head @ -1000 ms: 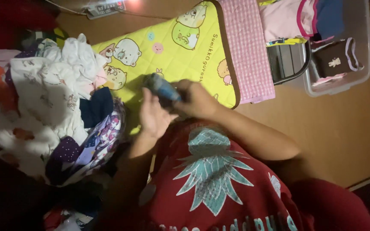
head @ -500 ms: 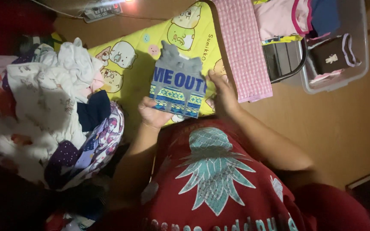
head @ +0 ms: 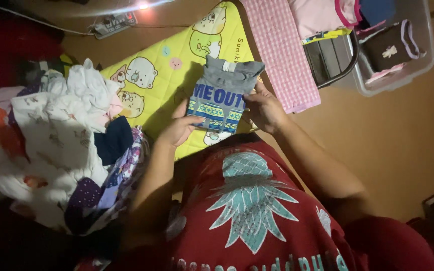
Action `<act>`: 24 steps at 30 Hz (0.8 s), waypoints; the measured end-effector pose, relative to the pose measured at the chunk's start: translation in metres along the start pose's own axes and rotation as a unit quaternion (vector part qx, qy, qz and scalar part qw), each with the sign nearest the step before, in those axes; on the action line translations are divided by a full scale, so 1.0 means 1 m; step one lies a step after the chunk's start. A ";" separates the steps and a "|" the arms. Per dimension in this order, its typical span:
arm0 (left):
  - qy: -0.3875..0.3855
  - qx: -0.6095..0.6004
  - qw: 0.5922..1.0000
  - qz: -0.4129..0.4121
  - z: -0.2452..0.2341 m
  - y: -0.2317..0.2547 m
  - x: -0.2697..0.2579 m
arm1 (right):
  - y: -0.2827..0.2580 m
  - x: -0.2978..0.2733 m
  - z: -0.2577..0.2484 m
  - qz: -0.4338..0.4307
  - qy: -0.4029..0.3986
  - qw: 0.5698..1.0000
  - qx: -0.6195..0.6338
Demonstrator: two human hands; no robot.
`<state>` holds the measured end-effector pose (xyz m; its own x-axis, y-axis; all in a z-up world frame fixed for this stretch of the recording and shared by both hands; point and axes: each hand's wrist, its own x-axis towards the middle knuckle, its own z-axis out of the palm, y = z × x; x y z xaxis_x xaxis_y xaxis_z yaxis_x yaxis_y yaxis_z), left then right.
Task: Folding various items of clothing and placing them in a storage bin.
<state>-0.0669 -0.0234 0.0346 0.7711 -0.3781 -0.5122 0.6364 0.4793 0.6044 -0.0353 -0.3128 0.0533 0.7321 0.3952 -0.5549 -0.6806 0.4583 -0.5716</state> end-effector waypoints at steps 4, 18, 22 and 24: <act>-0.038 -0.007 0.999 -0.002 -0.007 0.002 0.010 | 0.000 -0.002 0.020 -0.016 -0.016 0.991 0.129; -0.089 0.102 0.986 -0.101 0.053 0.041 0.141 | -0.076 -0.002 -0.050 -0.049 0.039 0.987 0.148; -0.114 0.076 0.983 -0.122 0.080 0.042 0.194 | -0.088 0.011 -0.100 -0.085 0.063 0.985 0.140; -0.117 0.110 0.980 -0.120 0.092 0.040 0.219 | -0.100 0.011 -0.117 -0.125 0.056 0.977 0.161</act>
<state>0.1291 -0.1597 0.0032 0.5656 -0.6421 -0.5175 0.7683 0.1824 0.6135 0.0377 -0.4470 0.0337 0.8546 0.1568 -0.4951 -0.4228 0.7635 -0.4881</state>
